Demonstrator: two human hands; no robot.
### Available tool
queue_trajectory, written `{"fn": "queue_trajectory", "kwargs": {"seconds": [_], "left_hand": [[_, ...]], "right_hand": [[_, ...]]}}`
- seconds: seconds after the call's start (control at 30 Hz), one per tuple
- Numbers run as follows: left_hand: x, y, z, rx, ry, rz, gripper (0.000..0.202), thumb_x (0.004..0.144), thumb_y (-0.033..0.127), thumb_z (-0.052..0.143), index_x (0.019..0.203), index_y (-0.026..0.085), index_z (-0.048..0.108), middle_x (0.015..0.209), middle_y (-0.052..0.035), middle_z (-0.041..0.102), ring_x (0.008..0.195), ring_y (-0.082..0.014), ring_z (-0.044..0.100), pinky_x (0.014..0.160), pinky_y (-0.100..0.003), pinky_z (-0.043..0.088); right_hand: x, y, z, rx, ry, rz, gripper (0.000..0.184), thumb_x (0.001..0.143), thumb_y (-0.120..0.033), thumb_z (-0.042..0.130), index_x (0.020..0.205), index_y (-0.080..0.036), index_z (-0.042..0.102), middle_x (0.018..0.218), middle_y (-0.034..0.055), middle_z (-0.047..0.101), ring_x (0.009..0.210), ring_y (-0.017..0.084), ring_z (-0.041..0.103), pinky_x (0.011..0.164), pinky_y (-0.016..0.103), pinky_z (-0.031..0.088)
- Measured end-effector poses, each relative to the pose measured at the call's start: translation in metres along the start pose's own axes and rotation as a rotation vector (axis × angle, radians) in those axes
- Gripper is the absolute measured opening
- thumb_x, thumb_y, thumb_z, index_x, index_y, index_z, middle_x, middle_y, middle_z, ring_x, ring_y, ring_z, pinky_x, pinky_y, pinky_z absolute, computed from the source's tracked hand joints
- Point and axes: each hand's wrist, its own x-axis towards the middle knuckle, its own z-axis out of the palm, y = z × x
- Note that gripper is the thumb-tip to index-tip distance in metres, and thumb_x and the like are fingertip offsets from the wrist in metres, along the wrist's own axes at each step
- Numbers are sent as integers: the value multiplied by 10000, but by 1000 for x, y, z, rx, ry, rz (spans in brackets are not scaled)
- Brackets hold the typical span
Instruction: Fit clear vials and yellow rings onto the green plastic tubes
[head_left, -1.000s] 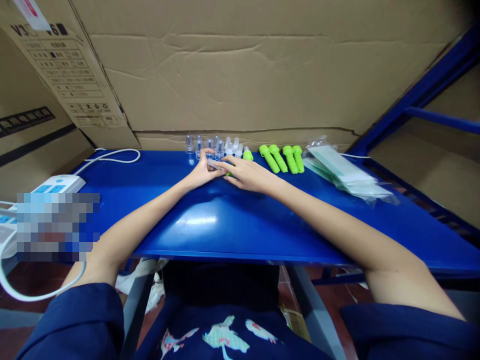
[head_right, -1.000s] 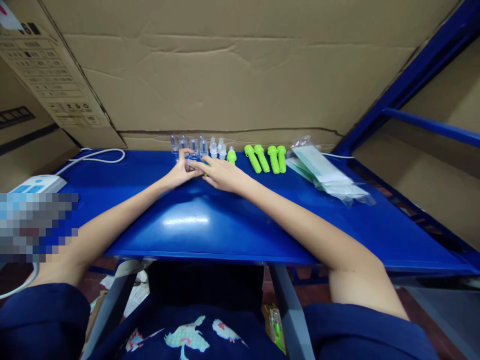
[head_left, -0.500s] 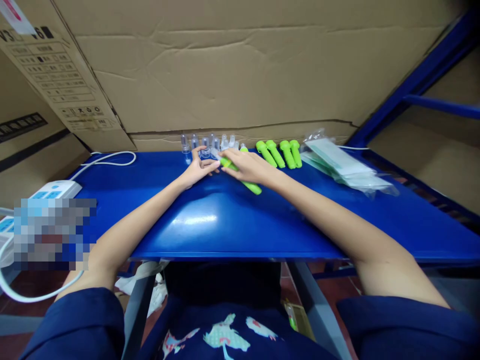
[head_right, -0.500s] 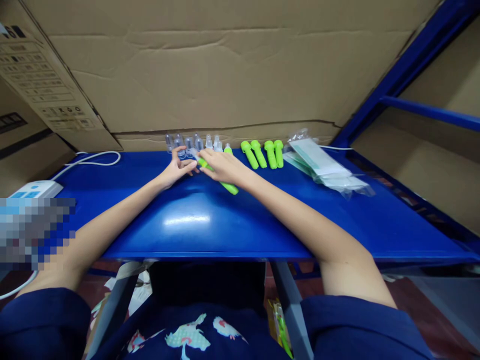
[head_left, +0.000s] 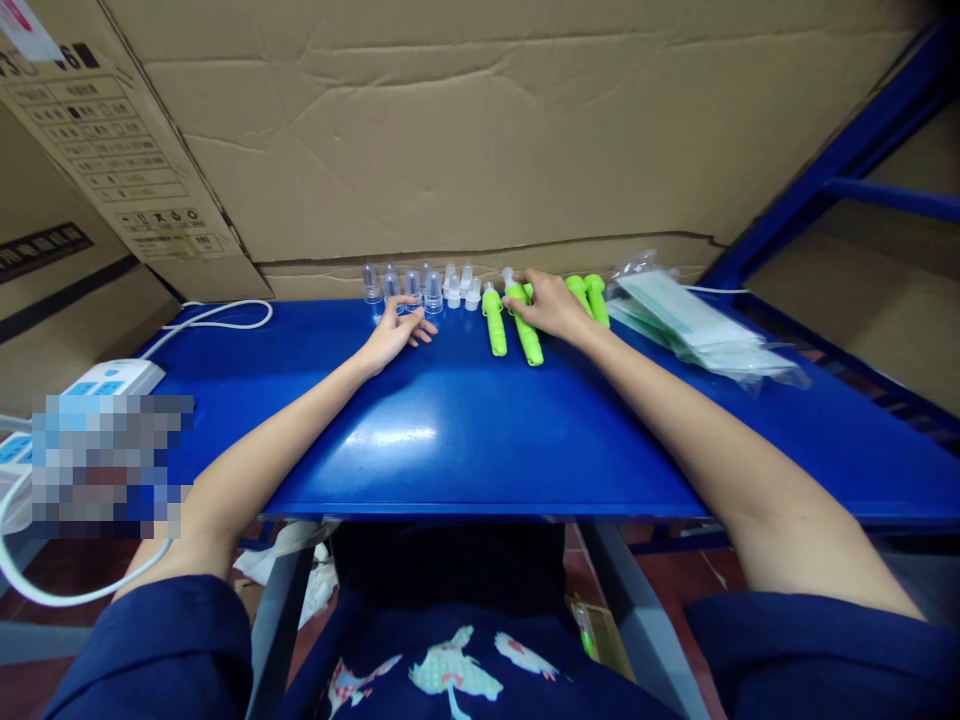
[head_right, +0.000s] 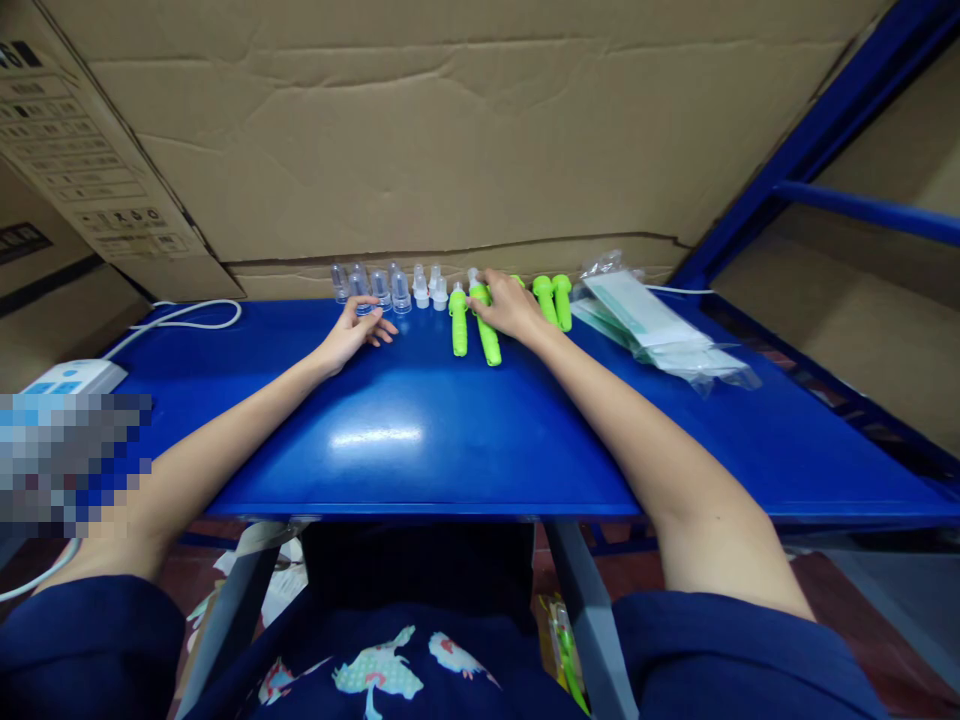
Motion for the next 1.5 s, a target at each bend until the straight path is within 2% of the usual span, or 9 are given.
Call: {"fn": "queue_trajectory", "kwargs": {"seconds": [0.1, 0.3, 0.57, 0.77, 0.97, 1.1, 1.27, 1.37, 1.5], "left_hand": [[1, 2, 0, 6, -11, -6, 140, 1026, 283, 536, 1076, 189, 446, 744, 18, 730, 607, -91, 677, 596, -210, 436], [1, 5, -1, 27, -52, -6, 196, 1016, 359, 558, 1030, 168, 516, 721, 4, 729, 600, -96, 670, 593, -212, 421], [0, 4, -1, 52, -82, 11, 212, 1029, 366, 530, 1010, 155, 549, 703, -2, 725, 583, -88, 661, 579, -202, 419], [0, 3, 0, 79, -98, 24, 212, 1023, 362, 542, 990, 153, 555, 683, 3, 717, 564, -84, 651, 564, -197, 418], [-2, -2, 0, 155, -143, 85, 257, 1014, 405, 538, 989, 150, 568, 723, -36, 723, 603, -116, 656, 608, -231, 444], [-5, -6, -3, 366, -195, 236, 244, 1009, 398, 498, 991, 164, 568, 753, -47, 713, 668, -148, 666, 691, -265, 474], [-14, -1, 0, 931, -218, 489, 173, 970, 280, 484, 995, 173, 617, 817, -54, 734, 775, -211, 669, 893, -385, 398], [-17, 1, 4, 1059, -240, 522, 187, 957, 250, 461, 975, 171, 630, 875, -59, 740, 790, -210, 651, 921, -403, 336], [-16, -1, 7, 1086, -267, 515, 201, 940, 241, 446, 939, 173, 635, 900, -64, 727, 831, -208, 646, 900, -379, 321]], "right_hand": [[-2, 1, -1, -60, -34, 52, 493, 968, -426, 513, 1343, -111, 568, 1332, 198, 652, 1216, 366, 612, 961, 459, 492], [2, 5, 7, -187, -83, 79, 503, 989, -470, 475, 1323, -118, 607, 1236, 195, 703, 1148, 377, 646, 893, 440, 499], [5, -1, 14, -300, -109, 59, 625, 1063, -514, 230, 1240, -94, 658, 1155, 218, 723, 1068, 356, 672, 831, 413, 477], [12, -7, 11, -317, -154, 6, 620, 1075, -494, 207, 1258, -96, 647, 1189, 226, 709, 1073, 327, 670, 824, 377, 457], [14, -11, 13, -401, -112, -4, 645, 1075, -493, 208, 1228, -63, 663, 1166, 261, 699, 1081, 347, 667, 866, 394, 446], [11, -13, 11, -368, -72, -5, 574, 1076, -417, 220, 1241, -70, 646, 1220, 248, 685, 1144, 351, 629, 933, 425, 425], [11, -3, 9, -341, 48, 37, 463, 1040, -259, 246, 1218, -36, 611, 1272, 264, 639, 1230, 367, 545, 1001, 466, 388], [11, 6, 13, -341, 50, 87, 412, 995, -191, 297, 1235, -13, 581, 1285, 288, 608, 1226, 381, 534, 999, 482, 395], [8, 10, 20, -325, -13, 153, 436, 963, -179, 340, 1320, -16, 530, 1289, 281, 602, 1149, 372, 583, 948, 463, 440]]}}
